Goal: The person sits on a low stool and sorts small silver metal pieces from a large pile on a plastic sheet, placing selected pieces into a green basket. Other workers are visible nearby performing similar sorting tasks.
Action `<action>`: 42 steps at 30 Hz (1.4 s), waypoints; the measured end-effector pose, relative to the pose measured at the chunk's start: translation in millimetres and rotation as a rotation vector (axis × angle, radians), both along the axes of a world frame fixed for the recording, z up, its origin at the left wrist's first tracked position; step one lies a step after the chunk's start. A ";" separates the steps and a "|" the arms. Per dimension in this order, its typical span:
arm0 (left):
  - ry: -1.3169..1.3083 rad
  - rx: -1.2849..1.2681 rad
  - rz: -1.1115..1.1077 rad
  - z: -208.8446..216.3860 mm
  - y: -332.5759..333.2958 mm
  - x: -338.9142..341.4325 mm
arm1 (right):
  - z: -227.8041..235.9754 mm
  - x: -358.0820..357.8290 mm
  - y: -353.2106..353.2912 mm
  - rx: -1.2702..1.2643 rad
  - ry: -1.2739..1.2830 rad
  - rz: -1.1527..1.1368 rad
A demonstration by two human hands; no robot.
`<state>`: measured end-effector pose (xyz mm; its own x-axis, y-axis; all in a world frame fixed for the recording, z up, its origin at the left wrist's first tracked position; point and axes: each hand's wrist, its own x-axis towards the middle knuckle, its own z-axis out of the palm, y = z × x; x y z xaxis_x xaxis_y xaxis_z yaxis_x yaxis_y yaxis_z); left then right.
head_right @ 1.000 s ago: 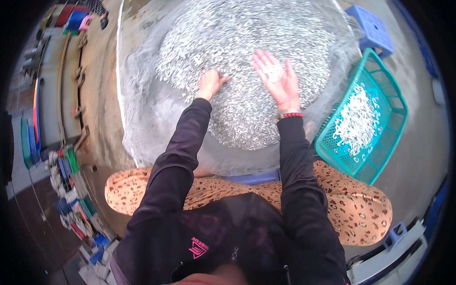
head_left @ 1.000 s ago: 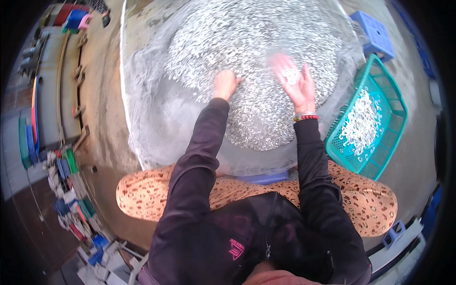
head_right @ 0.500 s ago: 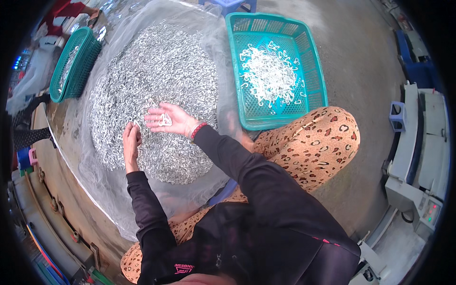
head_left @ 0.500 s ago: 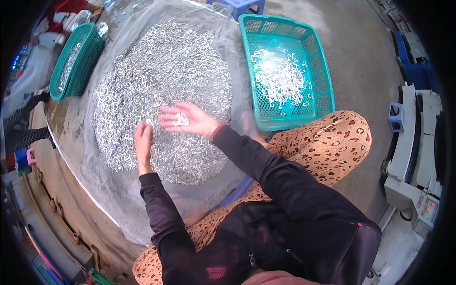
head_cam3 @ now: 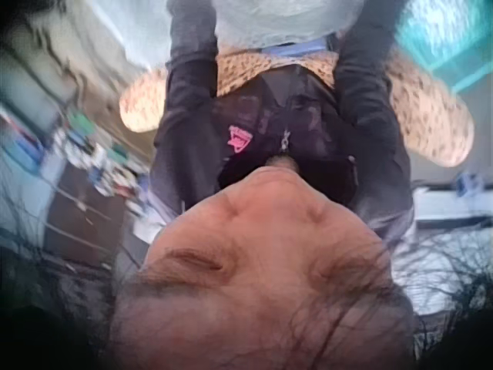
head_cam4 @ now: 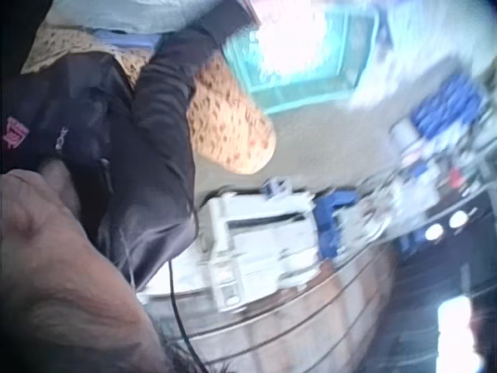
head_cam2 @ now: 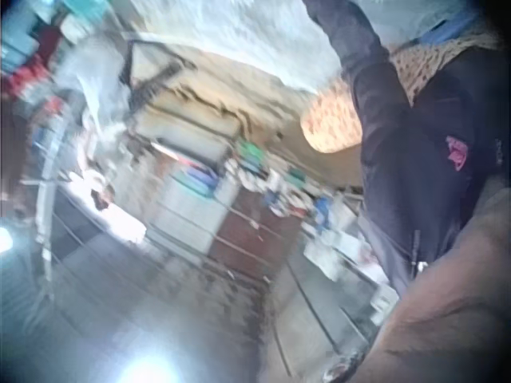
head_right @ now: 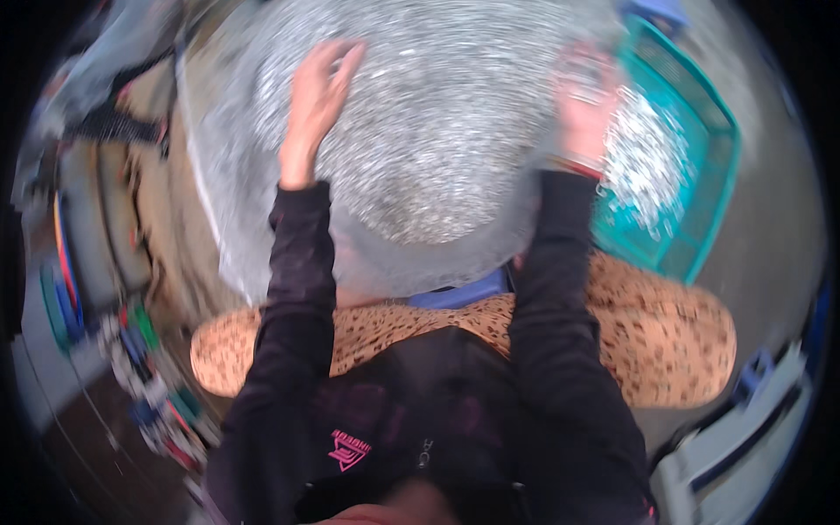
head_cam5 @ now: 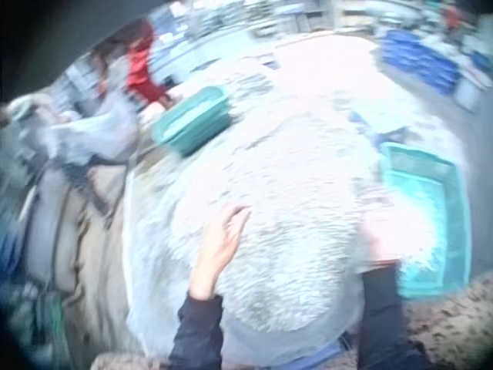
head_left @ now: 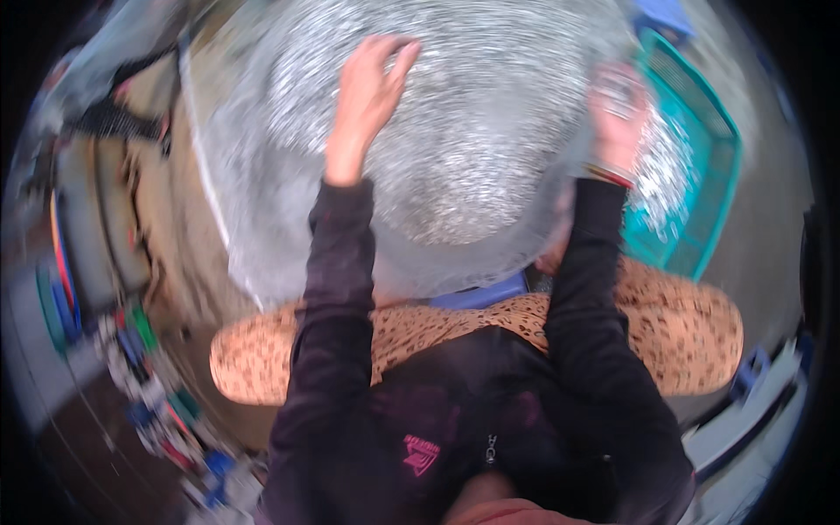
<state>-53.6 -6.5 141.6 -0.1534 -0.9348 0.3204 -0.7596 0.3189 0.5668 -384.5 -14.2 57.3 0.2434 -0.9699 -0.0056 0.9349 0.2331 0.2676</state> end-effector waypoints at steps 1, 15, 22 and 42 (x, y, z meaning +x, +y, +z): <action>-0.002 0.020 0.065 -5.7 -3.0 17.9 | 16.8 -28.9 6.3 -0.108 0.331 -0.231; -0.167 0.270 0.126 -189.8 -1.0 5.1 | 10.2 8.6 -4.6 -0.076 2.773 -1.053; -0.006 0.399 0.225 -192.1 48.2 13.0 | -62.5 173.9 -17.4 -0.707 2.390 -0.152; 0.568 0.715 0.546 -159.9 74.5 124.0 | -63.5 218.1 70.7 -2.083 2.250 0.580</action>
